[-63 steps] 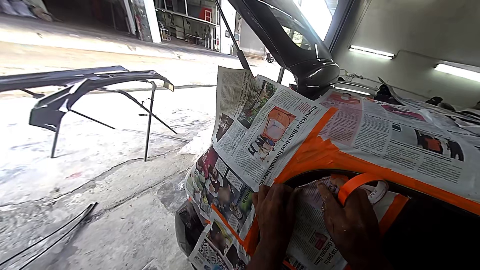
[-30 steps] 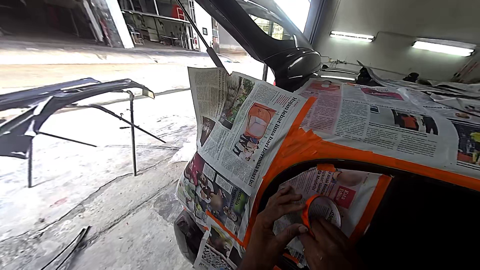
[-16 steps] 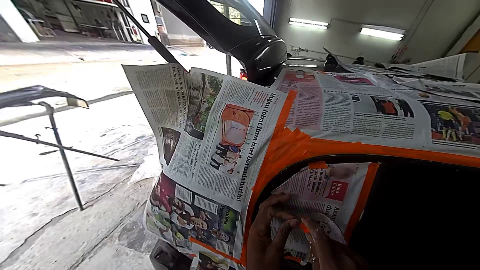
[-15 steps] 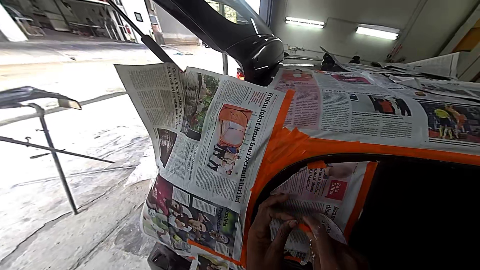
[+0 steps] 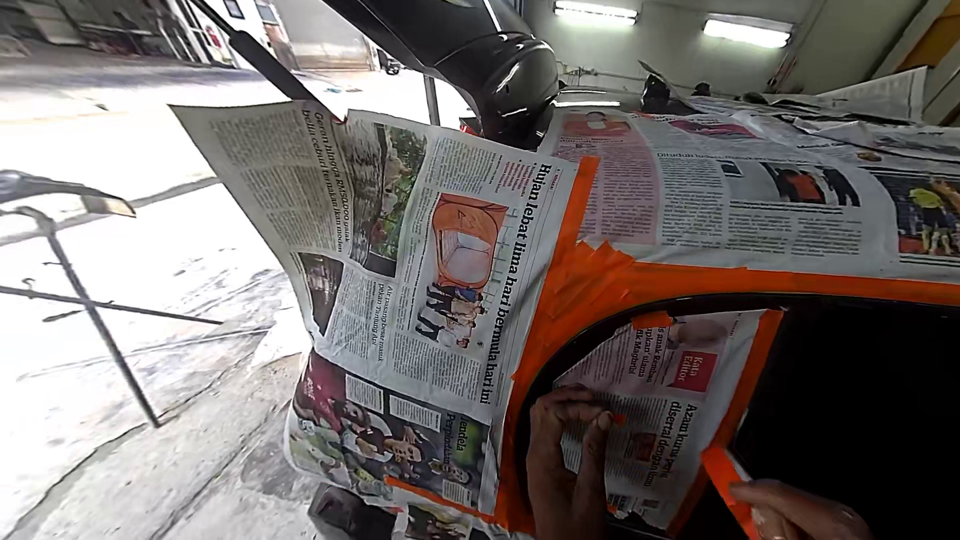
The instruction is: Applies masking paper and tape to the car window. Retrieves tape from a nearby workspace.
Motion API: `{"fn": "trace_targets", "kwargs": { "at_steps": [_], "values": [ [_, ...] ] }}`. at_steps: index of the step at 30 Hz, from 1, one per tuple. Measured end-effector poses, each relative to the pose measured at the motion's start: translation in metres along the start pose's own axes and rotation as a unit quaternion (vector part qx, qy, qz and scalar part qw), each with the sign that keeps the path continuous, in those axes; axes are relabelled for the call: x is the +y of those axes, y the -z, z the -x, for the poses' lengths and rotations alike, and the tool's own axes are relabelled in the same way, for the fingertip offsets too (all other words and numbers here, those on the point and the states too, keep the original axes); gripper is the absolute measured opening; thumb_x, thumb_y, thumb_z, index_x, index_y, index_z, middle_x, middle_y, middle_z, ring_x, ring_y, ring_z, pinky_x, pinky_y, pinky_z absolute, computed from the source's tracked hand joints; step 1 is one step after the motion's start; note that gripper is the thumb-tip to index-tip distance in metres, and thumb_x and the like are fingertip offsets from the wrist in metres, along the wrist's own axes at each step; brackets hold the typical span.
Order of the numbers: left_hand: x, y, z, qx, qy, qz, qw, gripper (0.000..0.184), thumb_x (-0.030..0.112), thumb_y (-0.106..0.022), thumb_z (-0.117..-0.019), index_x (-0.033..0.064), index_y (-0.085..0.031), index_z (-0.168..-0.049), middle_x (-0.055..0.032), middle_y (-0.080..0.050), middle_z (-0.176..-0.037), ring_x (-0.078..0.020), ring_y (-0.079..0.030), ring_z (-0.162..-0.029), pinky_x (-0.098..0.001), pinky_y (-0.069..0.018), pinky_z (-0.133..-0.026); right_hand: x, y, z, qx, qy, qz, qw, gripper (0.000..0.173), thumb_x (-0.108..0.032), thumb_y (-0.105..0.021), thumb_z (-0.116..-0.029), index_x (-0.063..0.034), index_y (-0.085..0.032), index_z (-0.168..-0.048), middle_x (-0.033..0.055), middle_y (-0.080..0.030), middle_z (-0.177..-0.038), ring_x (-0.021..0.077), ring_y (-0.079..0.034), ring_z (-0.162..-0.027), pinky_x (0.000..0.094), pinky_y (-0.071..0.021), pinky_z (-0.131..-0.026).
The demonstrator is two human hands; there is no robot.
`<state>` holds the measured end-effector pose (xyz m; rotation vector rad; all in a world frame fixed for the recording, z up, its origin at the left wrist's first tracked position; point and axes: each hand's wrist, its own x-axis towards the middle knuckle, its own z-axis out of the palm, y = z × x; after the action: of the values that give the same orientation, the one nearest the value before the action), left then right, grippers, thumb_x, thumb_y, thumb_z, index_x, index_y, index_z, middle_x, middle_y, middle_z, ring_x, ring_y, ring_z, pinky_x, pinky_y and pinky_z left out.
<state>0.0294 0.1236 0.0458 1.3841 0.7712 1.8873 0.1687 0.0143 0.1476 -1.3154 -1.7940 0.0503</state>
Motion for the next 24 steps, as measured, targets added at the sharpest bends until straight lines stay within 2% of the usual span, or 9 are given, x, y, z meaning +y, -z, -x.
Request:
{"fn": "trace_targets", "kwargs": {
  "at_steps": [4, 5, 7, 11, 13, 15, 17, 20, 24],
  "values": [
    [-0.004, -0.003, 0.002, 0.029, -0.012, 0.030, 0.999, 0.009, 0.017, -0.066, -0.0993, 0.0083, -0.069, -0.100, -0.0118, -0.069, -0.112, -0.0284, -0.063, -0.120, -0.0439, -0.0501, -0.108, 0.022, -0.014, -0.015, -0.151, -0.081, 0.009, 0.985, 0.034, -0.013, -0.042, -0.1078, -0.0023, -0.059, -0.135, 0.0110, -0.068, -0.076, 0.0198, -0.064, -0.055, 0.0393, -0.0552, -0.049],
    [-0.005, -0.003, 0.003, 0.036, -0.015, 0.035, 0.999, 0.009, 0.016, -0.065, -0.0998, 0.0073, -0.068, -0.100, -0.0127, -0.069, -0.113, -0.0292, -0.062, -0.121, -0.0439, -0.0497, -0.109, 0.027, -0.017, -0.021, -0.190, -0.090, 0.018, 0.978, 0.045, -0.012, -0.043, -0.1066, -0.0076, -0.049, -0.151, 0.0097, -0.067, -0.074, 0.0211, -0.063, -0.054, 0.0416, -0.0551, -0.050],
    [-0.006, -0.005, 0.004, 0.058, -0.020, 0.042, 0.997, 0.010, 0.014, -0.064, -0.1000, 0.0046, -0.067, -0.100, -0.0144, -0.069, -0.113, -0.0297, -0.063, -0.120, -0.0430, -0.0506, -0.108, 0.036, -0.021, -0.032, -0.271, -0.095, 0.015, 0.958, 0.057, -0.015, -0.042, -0.1074, -0.0190, -0.029, -0.163, 0.0065, -0.066, -0.073, 0.0211, -0.062, -0.054, 0.0426, -0.0565, -0.052],
    [0.002, -0.015, 0.003, 0.130, 0.007, 0.056, 0.990, 0.019, 0.012, -0.060, -0.1019, -0.0020, -0.072, -0.106, -0.0162, -0.069, -0.113, -0.0239, -0.066, -0.110, -0.0346, -0.0559, -0.097, 0.055, -0.029, -0.042, -0.303, -0.051, 0.020, 0.952, 0.059, -0.017, -0.041, -0.1059, -0.0225, -0.028, -0.163, 0.0031, -0.064, -0.068, 0.0194, -0.060, -0.052, 0.0414, -0.0545, -0.051],
    [0.009, -0.018, 0.003, 0.148, 0.045, 0.086, 0.984, 0.027, 0.015, -0.054, -0.1049, -0.0040, -0.071, -0.113, -0.0148, -0.068, -0.110, -0.0183, -0.066, -0.097, -0.0292, -0.0564, -0.086, 0.058, -0.029, -0.046, -0.311, -0.039, 0.031, 0.949, 0.062, -0.015, -0.043, -0.1038, -0.0220, -0.027, -0.164, 0.0042, -0.063, -0.067, 0.0213, -0.060, -0.052, 0.0433, -0.0538, -0.051],
    [0.018, -0.024, 0.003, 0.152, 0.093, 0.154, 0.972, 0.034, 0.020, -0.048, -0.1078, -0.0048, -0.068, -0.119, -0.0094, -0.063, -0.094, -0.0097, -0.054, -0.070, -0.0218, -0.0468, -0.062, 0.063, -0.029, -0.048, -0.309, -0.020, 0.031, 0.950, 0.064, -0.013, -0.044, -0.1021, -0.0200, -0.028, -0.163, 0.0046, -0.062, -0.065, 0.0223, -0.059, -0.051, 0.0436, -0.0526, -0.050],
    [0.023, -0.031, 0.002, 0.143, 0.149, 0.242, 0.948, 0.036, 0.023, -0.044, -0.1089, -0.0023, -0.065, -0.122, -0.0029, -0.053, -0.081, -0.0058, -0.043, -0.058, -0.0192, -0.0378, -0.051, 0.071, -0.031, -0.047, -0.293, 0.005, 0.020, 0.956, 0.064, -0.012, -0.044, -0.1002, -0.0186, -0.031, -0.162, 0.0042, -0.061, -0.064, 0.0218, -0.056, -0.049, 0.0430, -0.0502, -0.048],
    [0.020, -0.035, -0.002, 0.144, 0.185, 0.292, 0.927, 0.036, 0.024, -0.042, -0.1097, 0.0000, -0.064, -0.125, -0.0010, -0.049, -0.077, -0.0054, -0.039, -0.056, -0.0191, -0.0348, -0.049, 0.079, -0.031, -0.047, -0.288, 0.026, 0.004, 0.957, 0.063, -0.013, -0.044, -0.1003, -0.0191, -0.033, -0.162, 0.0030, -0.059, -0.062, 0.0206, -0.055, -0.048, 0.0426, -0.0499, -0.047],
    [0.021, -0.037, -0.003, 0.171, 0.193, 0.288, 0.922, 0.035, 0.023, -0.042, -0.1096, 0.0007, -0.064, -0.125, -0.0048, -0.058, -0.086, -0.0068, -0.046, -0.062, -0.0202, -0.0405, -0.056, 0.083, -0.030, -0.049, -0.275, 0.047, 0.014, 0.960, 0.060, -0.015, -0.044, -0.1006, -0.0189, -0.037, -0.160, 0.0026, -0.059, -0.060, 0.0207, -0.055, -0.046, 0.0426, -0.0491, -0.046]
  ]
}}
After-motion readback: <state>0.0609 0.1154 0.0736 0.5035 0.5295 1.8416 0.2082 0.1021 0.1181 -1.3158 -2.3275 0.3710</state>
